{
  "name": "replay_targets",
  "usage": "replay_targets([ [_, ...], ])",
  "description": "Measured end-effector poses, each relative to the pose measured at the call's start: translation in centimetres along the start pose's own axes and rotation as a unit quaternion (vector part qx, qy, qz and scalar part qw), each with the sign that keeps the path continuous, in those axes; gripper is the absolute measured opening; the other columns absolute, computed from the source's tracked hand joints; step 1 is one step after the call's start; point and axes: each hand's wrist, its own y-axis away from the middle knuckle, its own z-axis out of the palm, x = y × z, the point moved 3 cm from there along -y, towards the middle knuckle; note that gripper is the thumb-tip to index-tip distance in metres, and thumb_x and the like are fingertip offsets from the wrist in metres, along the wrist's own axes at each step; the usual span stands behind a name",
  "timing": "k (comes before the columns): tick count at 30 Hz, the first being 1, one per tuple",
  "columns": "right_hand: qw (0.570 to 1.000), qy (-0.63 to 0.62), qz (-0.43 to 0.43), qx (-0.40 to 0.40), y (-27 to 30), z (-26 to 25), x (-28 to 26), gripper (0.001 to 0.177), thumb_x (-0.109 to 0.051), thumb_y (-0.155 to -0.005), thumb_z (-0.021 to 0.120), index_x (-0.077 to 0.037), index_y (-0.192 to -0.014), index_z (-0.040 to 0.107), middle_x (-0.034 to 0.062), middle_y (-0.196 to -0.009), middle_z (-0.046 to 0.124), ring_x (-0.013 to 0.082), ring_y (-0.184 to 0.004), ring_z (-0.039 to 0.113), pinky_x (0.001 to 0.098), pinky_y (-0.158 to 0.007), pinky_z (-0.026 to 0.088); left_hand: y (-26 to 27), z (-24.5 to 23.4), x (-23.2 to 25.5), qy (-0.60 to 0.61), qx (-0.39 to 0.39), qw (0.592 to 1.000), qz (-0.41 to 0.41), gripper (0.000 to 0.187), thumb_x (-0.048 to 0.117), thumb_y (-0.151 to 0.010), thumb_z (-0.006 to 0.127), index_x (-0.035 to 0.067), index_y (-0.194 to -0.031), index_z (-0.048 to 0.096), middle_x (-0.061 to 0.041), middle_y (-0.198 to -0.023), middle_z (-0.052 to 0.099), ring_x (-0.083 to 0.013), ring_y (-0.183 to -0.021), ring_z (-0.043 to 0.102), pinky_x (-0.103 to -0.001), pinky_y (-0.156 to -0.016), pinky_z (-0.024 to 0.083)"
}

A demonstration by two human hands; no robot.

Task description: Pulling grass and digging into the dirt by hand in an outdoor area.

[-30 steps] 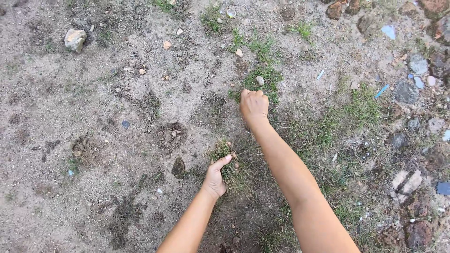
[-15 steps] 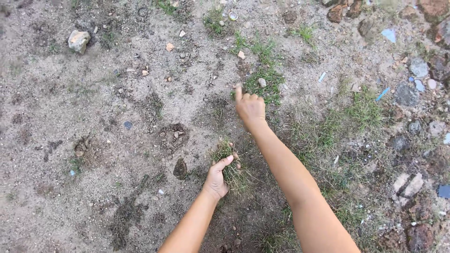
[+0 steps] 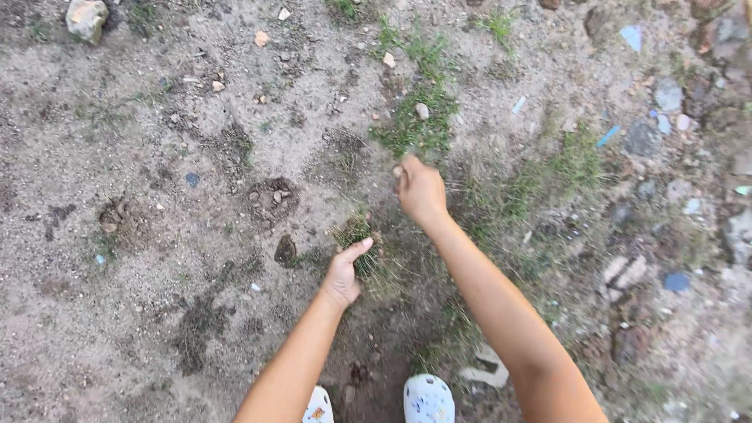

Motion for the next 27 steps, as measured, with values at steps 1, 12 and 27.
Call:
replay_targets([
  [1, 1.000, 0.003, 0.004, -0.002, 2.0, -1.0, -0.3, 0.010, -0.012, -0.097, 0.061, -0.004, -0.093, 0.059, 0.0145, -0.083, 0.072, 0.0276, -0.078, 0.074, 0.0407, -0.063, 0.054, 0.8, 0.6, 0.3, 0.002, 0.000, 1.000, -0.005, 0.027, 0.019, -0.085, 0.075, 0.005, -0.107, 0.072, -0.008, -0.092, 0.074, -0.0212, -0.080, 0.071, -0.039, -0.071, 0.060],
  [12, 0.714, -0.695, 0.076, 0.031, 20.1, -17.2, -12.6, 0.058, -0.033, -0.106, 0.050, 0.006, -0.149, 0.048, 0.0136, -0.147, 0.058, 0.0234, -0.136, 0.055, 0.0383, -0.119, 0.038, 20.1, 16.7, 4.1, 0.057, -0.163, 0.978, 0.115, 0.046, 0.015, -0.094, 0.066, 0.000, -0.137, 0.059, -0.011, -0.129, 0.068, -0.0245, -0.120, 0.063, -0.041, -0.108, 0.047],
  [27, 0.611, -0.717, 0.120, 0.314, 41.3, -49.6, -27.4, 0.049, -0.011, -0.099, 0.053, 0.009, -0.144, 0.051, 0.0178, -0.137, 0.063, 0.0247, -0.123, 0.061, 0.0375, -0.106, 0.046, 55.5, 43.6, 5.3, -0.366, -0.207, 0.898, 0.129, 0.057, 0.030, -0.104, 0.044, 0.011, -0.157, 0.036, -0.002, -0.161, 0.044, -0.0131, -0.145, 0.040, -0.031, -0.118, 0.028],
])
